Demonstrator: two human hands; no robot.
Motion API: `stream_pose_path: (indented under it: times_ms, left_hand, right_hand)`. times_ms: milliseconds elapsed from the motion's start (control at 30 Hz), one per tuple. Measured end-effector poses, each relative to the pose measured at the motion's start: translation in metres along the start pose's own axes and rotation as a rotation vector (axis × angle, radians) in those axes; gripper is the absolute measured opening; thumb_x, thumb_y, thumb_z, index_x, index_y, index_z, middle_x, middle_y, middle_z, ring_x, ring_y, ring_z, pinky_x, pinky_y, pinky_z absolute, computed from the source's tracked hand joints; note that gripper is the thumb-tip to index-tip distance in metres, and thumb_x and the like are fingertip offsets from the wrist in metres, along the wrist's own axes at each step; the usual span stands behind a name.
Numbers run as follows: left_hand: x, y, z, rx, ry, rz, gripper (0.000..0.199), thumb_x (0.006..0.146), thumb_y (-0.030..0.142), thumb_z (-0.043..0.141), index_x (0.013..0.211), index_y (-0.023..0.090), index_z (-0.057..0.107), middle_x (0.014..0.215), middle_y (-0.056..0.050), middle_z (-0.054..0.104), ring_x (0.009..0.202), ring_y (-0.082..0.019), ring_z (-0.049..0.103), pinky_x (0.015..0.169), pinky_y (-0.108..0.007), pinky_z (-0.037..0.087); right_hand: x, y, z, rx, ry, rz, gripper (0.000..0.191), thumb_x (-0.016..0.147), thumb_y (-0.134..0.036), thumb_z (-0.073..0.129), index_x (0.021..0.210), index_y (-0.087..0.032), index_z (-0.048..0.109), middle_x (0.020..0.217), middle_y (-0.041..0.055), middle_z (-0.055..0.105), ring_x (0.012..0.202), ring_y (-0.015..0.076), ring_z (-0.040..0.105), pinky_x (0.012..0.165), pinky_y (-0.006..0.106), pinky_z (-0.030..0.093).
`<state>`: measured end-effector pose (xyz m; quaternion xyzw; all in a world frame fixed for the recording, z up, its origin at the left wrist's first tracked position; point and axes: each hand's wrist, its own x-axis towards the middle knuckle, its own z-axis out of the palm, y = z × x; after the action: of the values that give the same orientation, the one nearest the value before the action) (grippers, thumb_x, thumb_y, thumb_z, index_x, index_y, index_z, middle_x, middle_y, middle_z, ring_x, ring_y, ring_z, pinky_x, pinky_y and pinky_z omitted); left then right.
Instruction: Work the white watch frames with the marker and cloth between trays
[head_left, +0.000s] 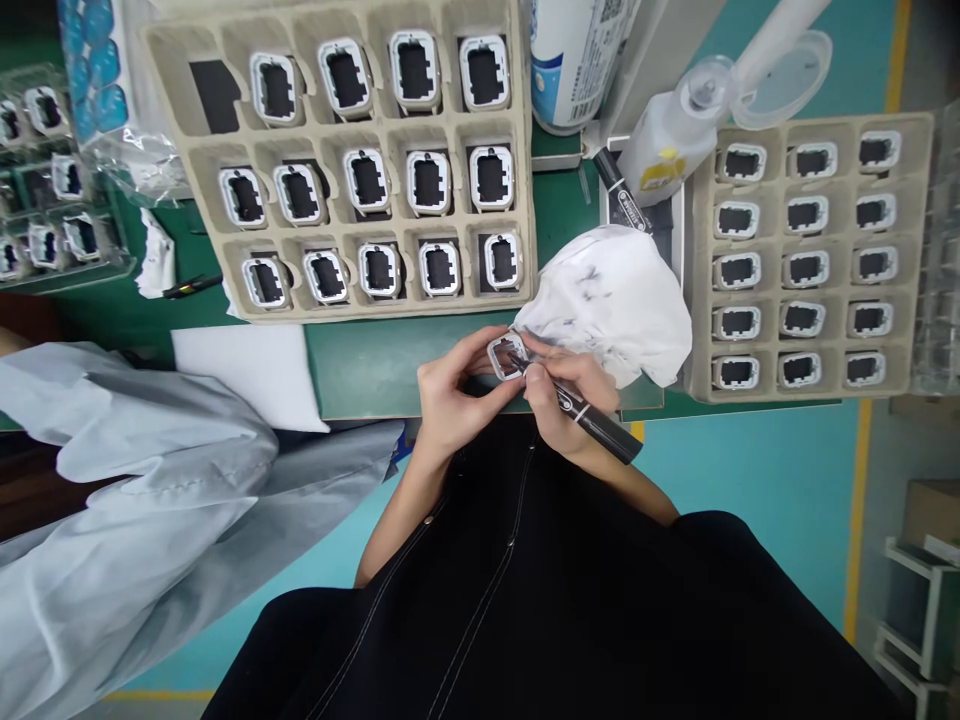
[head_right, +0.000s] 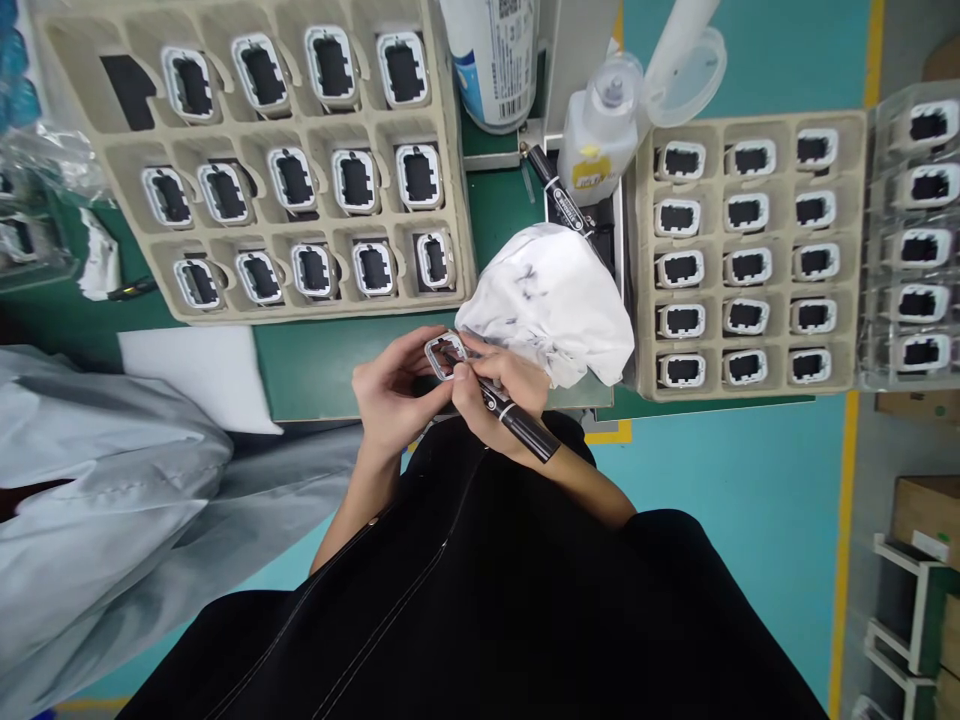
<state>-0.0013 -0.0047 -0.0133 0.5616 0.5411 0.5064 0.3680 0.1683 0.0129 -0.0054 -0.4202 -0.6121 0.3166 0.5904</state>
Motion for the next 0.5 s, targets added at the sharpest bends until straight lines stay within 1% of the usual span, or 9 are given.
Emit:
stream_pose_path:
  times_ms: [100, 233, 300, 367, 433, 500]
  left_hand:
    - [-0.0017, 0.0018, 0.0020, 0.042, 0.019, 0.033, 0.054, 0.098, 0.035, 0.102, 0.149, 0.023, 0.087, 0.119, -0.005, 0.097, 0.097, -0.022, 0.096, 0.096, -0.031, 0.080]
    - [-0.0040, 0.0016, 0.0035, 0.129, 0.028, 0.021, 0.052, 0.100, 0.042, 0.100, 0.147, 0.023, 0.087, 0.117, -0.005, 0.097, 0.095, -0.023, 0.096, 0.094, -0.033, 0.080]
    - [-0.0043, 0.0008, 0.0034, 0.140, 0.023, -0.002, 0.053, 0.099, 0.045, 0.101, 0.145, 0.023, 0.087, 0.117, -0.005, 0.096, 0.095, -0.023, 0.095, 0.094, -0.034, 0.080]
    - [-0.0029, 0.0002, 0.0025, 0.113, 0.016, -0.021, 0.054, 0.098, 0.045, 0.102, 0.145, 0.023, 0.088, 0.118, -0.005, 0.096, 0.095, -0.023, 0.095, 0.095, -0.033, 0.080]
    - [0.0000, 0.0001, 0.0009, 0.047, -0.002, -0.042, 0.055, 0.097, 0.045, 0.104, 0.144, 0.023, 0.087, 0.121, -0.007, 0.096, 0.098, -0.023, 0.095, 0.096, -0.033, 0.079]
    - [0.0037, 0.0008, -0.0007, -0.038, -0.032, -0.074, 0.059, 0.094, 0.048, 0.107, 0.143, 0.022, 0.087, 0.123, -0.008, 0.096, 0.103, -0.025, 0.096, 0.099, -0.033, 0.080]
  right_hand:
    - [-0.0010, 0.0004, -0.0005, 0.015, -0.001, 0.022, 0.012, 0.115, -0.026, 0.080, 0.111, -0.031, 0.069, 0.101, 0.0004, 0.094, 0.120, 0.0319, 0.097, 0.096, 0.044, 0.084]
    - [-0.0009, 0.0005, -0.0012, -0.022, 0.004, 0.036, 0.011, 0.115, -0.029, 0.079, 0.110, -0.032, 0.070, 0.107, 0.0008, 0.095, 0.115, 0.0300, 0.098, 0.093, 0.043, 0.084]
    - [-0.0005, 0.0006, -0.0011, -0.047, -0.004, 0.041, 0.012, 0.116, -0.031, 0.078, 0.108, -0.032, 0.069, 0.105, 0.0003, 0.094, 0.114, 0.0295, 0.098, 0.090, 0.042, 0.084]
    - [-0.0003, 0.0013, -0.0002, -0.061, 0.002, 0.023, 0.012, 0.117, -0.033, 0.076, 0.107, -0.032, 0.068, 0.097, -0.0007, 0.092, 0.112, 0.0300, 0.098, 0.090, 0.044, 0.085]
    - [-0.0003, 0.0025, 0.0016, -0.040, 0.024, -0.018, 0.011, 0.117, -0.034, 0.075, 0.108, -0.033, 0.067, 0.086, -0.0035, 0.088, 0.102, 0.0293, 0.098, 0.094, 0.049, 0.086]
    - [-0.0004, 0.0037, 0.0035, 0.003, 0.043, -0.073, 0.010, 0.117, -0.035, 0.072, 0.109, -0.034, 0.066, 0.076, -0.0080, 0.081, 0.079, 0.0253, 0.093, 0.101, 0.056, 0.087]
